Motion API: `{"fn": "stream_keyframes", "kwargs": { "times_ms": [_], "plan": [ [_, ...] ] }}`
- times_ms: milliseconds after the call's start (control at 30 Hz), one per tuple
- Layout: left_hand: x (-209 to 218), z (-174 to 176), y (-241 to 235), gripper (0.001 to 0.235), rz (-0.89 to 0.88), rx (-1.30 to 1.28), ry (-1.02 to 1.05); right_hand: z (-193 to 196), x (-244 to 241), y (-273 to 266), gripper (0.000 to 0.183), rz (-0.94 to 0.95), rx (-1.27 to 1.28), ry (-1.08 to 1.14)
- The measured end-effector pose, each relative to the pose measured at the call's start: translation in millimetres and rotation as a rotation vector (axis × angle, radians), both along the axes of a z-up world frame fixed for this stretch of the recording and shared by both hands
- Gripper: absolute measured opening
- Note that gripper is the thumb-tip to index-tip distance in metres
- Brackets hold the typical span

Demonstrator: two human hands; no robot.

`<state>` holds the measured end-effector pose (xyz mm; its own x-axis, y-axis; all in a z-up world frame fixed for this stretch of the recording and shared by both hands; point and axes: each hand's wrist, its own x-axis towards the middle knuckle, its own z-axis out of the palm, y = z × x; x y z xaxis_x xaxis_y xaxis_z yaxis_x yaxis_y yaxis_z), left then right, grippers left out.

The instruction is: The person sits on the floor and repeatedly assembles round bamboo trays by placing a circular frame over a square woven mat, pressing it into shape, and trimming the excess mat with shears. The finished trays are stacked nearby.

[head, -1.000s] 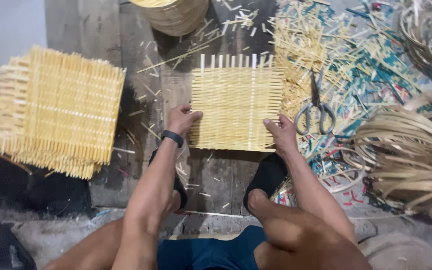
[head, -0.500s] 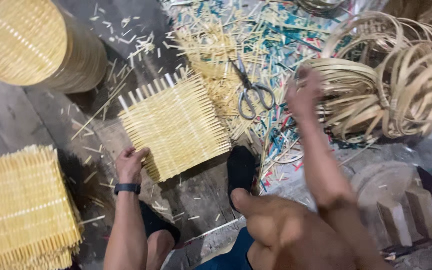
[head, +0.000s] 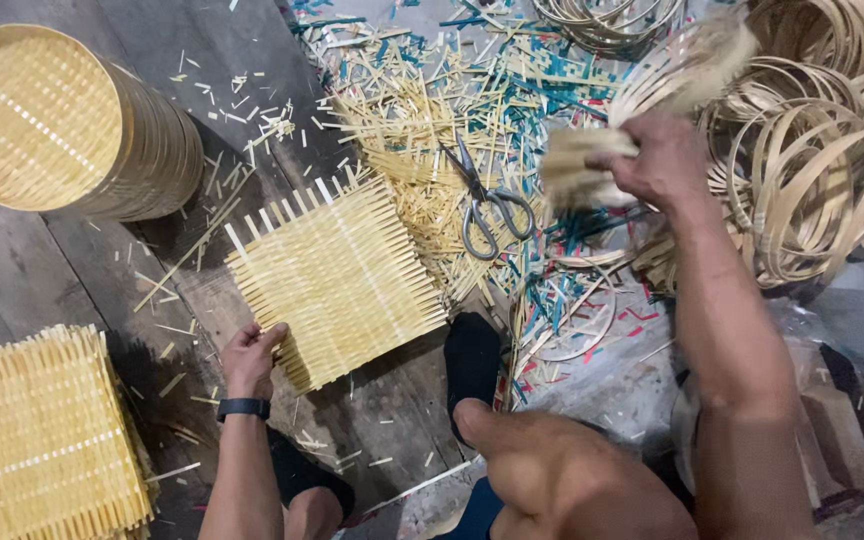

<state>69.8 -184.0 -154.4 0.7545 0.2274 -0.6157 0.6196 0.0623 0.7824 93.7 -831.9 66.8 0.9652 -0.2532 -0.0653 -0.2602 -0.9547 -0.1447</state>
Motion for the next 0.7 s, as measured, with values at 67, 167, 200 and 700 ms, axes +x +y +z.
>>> {"fn": "stream_keyframes", "kwargs": {
  "times_ms": [67, 167, 200, 700],
  "plan": [
    [0.4, 0.4, -0.3, 0.035, -0.003, 0.002, -0.009, 2.7, 2.2, 9.8, 0.041, 0.137, 0.032, -0.324],
    [1.7, 2.4, -2.7, 0.035, -0.010, -0.001, -0.031, -31.2, 0.7, 20.0, 0.027, 0.142, 0.057, -0.336],
    [1.6, 3.2, -3.2, 0.035, -0.011, 0.006, -0.022, -52.7, -3.5, 25.1, 0.024, 0.108, 0.063, -0.260],
    [0.3, 0.7, -2.0, 0.043, -0.018, 0.037, -0.019, -115.4, -56.8, 34.8, 0.015, 0.132, 0.225, -0.280]
  ]
}}
